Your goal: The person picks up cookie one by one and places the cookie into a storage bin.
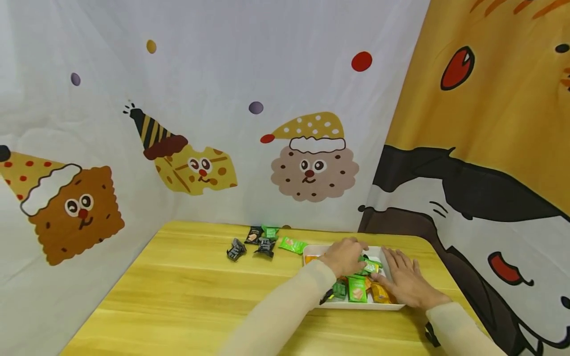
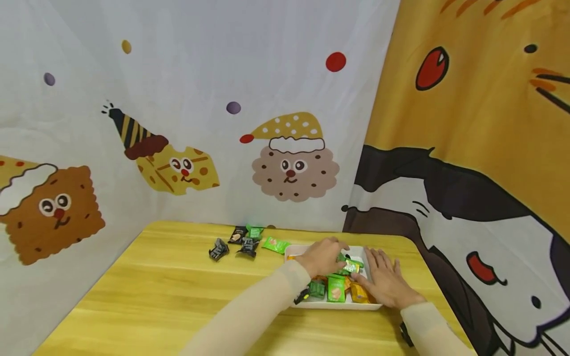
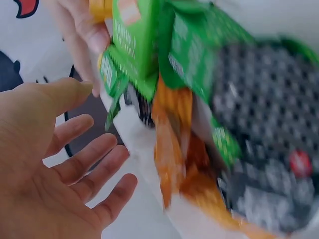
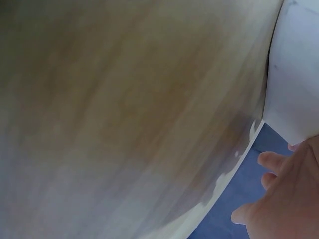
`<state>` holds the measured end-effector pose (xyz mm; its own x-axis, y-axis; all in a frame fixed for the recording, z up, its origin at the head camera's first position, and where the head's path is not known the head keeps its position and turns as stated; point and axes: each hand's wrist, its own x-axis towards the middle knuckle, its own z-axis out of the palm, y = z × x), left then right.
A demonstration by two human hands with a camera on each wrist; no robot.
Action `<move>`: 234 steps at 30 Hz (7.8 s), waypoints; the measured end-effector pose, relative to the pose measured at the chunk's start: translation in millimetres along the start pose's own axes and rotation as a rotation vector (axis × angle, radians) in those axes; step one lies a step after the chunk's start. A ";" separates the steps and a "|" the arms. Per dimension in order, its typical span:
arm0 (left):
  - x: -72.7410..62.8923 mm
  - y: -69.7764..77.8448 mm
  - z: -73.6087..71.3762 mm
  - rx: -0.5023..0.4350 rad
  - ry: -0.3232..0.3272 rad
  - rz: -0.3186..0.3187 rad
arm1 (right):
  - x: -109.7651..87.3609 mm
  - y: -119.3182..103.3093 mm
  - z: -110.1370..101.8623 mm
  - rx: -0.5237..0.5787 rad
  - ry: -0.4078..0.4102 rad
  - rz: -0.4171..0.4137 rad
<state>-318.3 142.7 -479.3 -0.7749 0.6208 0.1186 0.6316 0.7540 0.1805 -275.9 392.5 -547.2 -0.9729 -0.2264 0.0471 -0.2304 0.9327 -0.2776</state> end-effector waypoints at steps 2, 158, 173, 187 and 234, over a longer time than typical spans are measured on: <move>-4.3 -8.4 -4.5 -0.014 -0.007 -0.010 | 0.1 -0.5 -1.6 0.003 -0.003 0.000; -35.4 -72.4 -26.0 0.086 0.187 0.173 | 0.8 2.6 1.4 0.019 -0.019 -0.007; -14.5 -49.7 -20.5 0.094 0.071 0.112 | -0.3 0.4 -2.2 0.032 -0.028 -0.007; -11.4 -41.6 -16.4 0.145 0.044 0.095 | 0.1 0.2 -1.7 0.041 -0.025 -0.006; -101.7 -143.9 -29.2 -0.097 0.175 -0.089 | -2.8 0.9 -0.1 0.030 -0.012 -0.011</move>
<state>-331.0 -35.2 -488.9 -0.8253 0.4994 0.2637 0.5616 0.7748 0.2903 -273.4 394.0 -547.5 -0.9700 -0.2398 0.0391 -0.2401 0.9215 -0.3053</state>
